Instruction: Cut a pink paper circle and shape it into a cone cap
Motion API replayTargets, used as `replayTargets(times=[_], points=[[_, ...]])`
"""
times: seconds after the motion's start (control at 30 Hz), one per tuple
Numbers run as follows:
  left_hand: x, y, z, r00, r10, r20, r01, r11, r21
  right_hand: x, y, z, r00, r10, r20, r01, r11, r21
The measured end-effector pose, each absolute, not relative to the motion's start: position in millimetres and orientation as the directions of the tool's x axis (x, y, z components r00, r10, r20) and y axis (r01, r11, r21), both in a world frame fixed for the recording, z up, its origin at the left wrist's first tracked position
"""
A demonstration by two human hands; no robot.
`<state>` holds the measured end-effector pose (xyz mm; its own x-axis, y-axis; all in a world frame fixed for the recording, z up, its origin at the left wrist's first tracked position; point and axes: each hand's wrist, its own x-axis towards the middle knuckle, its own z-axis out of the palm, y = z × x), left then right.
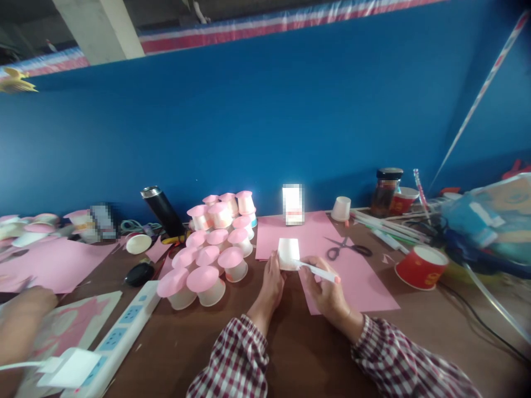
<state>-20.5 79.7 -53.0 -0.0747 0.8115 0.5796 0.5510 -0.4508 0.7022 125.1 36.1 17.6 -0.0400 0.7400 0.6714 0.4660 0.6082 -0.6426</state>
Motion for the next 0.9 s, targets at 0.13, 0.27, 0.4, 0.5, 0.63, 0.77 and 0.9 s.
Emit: replayTargets(times=[0.13,0.27,0.4,0.5,0.63,0.77,0.9], points=[[-26,83,-62,-0.061,0.819,0.571,0.547,-0.451,0.705,125,37,18,-0.056,0.732,0.679,0.474,0.618,-0.627],[-27,84,-58,-0.091,0.899,0.428,0.464,-0.342,0.817,126,37,18,-0.072,0.728,0.682,0.463,0.63,-0.623],[-22,81,-49,-0.135,0.955,0.264,0.273,-0.221,0.936,126,38,16,-0.066,0.732,0.678,0.466,0.623,-0.628],[-15,77,-40,-0.149,0.976,0.16,0.112,-0.144,0.983,126,38,16,-0.068,0.742,0.667,0.47,0.613,-0.635],[-6,74,-29,-0.179,0.982,0.052,-0.072,-0.065,0.995,126,38,15,-0.081,0.746,0.661,0.475,0.612,-0.633],[-4,70,-23,-0.189,0.98,0.063,-0.049,-0.074,0.996,126,38,14,-0.074,0.732,0.677,0.486,0.62,-0.617],[-7,68,-19,-0.19,0.977,0.098,0.019,-0.096,0.995,125,38,15,-0.083,0.724,0.685,0.48,0.631,-0.609]])
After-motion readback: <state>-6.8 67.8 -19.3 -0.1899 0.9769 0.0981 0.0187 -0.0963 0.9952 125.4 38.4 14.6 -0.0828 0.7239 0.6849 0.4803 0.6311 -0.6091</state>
